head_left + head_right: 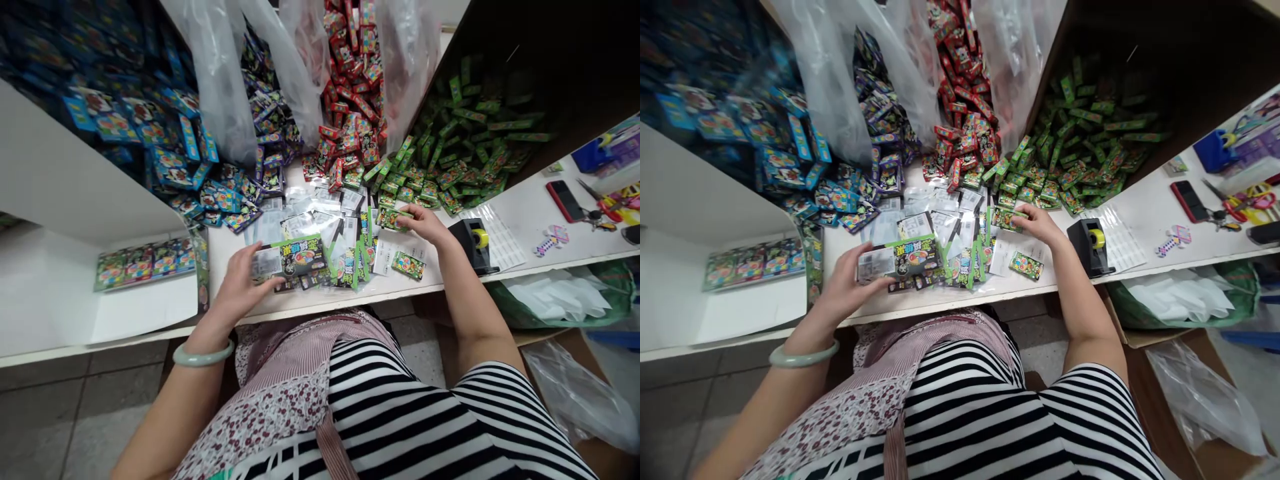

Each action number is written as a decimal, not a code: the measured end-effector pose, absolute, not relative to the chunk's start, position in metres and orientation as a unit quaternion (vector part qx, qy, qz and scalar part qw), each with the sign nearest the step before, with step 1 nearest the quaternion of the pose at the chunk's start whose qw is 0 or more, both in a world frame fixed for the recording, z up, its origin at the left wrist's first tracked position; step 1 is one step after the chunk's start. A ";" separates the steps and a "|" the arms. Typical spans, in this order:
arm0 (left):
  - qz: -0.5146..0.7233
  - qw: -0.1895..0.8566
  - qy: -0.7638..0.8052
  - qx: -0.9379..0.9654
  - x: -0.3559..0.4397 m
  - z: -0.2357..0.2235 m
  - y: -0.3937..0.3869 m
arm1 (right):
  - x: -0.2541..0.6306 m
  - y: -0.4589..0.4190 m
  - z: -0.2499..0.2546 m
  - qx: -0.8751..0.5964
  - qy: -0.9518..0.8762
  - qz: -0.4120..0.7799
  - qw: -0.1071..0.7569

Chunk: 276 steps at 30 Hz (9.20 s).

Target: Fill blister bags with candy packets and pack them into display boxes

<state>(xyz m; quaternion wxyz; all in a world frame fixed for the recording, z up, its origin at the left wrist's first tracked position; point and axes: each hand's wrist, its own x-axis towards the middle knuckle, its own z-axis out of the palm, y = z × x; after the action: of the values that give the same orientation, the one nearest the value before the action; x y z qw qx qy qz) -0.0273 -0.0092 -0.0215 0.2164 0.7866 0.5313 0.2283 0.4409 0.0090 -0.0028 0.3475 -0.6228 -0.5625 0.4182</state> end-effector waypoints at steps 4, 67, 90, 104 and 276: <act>0.096 0.214 0.471 0.850 0.002 -0.014 0.007 | 0.387 0.019 0.004 -0.536 -0.689 0.317 0.371; 0.307 0.149 0.458 0.821 -0.021 0.000 -0.025 | 0.290 0.095 0.009 -0.616 -0.463 0.486 0.413; 0.330 0.068 0.404 0.850 -0.006 0.009 -0.046 | 0.278 -0.043 0.067 -0.485 -0.612 0.515 0.354; 0.319 0.084 0.351 0.876 -0.009 0.010 -0.057 | 0.284 -0.047 0.080 -0.433 -0.641 0.590 0.231; 0.364 0.158 0.412 0.820 -0.029 0.010 -0.055 | 0.297 -0.033 0.076 -0.362 -0.863 0.159 0.314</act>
<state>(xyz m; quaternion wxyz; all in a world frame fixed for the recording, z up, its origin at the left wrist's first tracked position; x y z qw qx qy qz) -0.0292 -0.0552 0.0097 0.1583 0.8200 0.4122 0.3643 0.2975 -0.0334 0.0759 0.3137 -0.3621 -0.8633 0.1589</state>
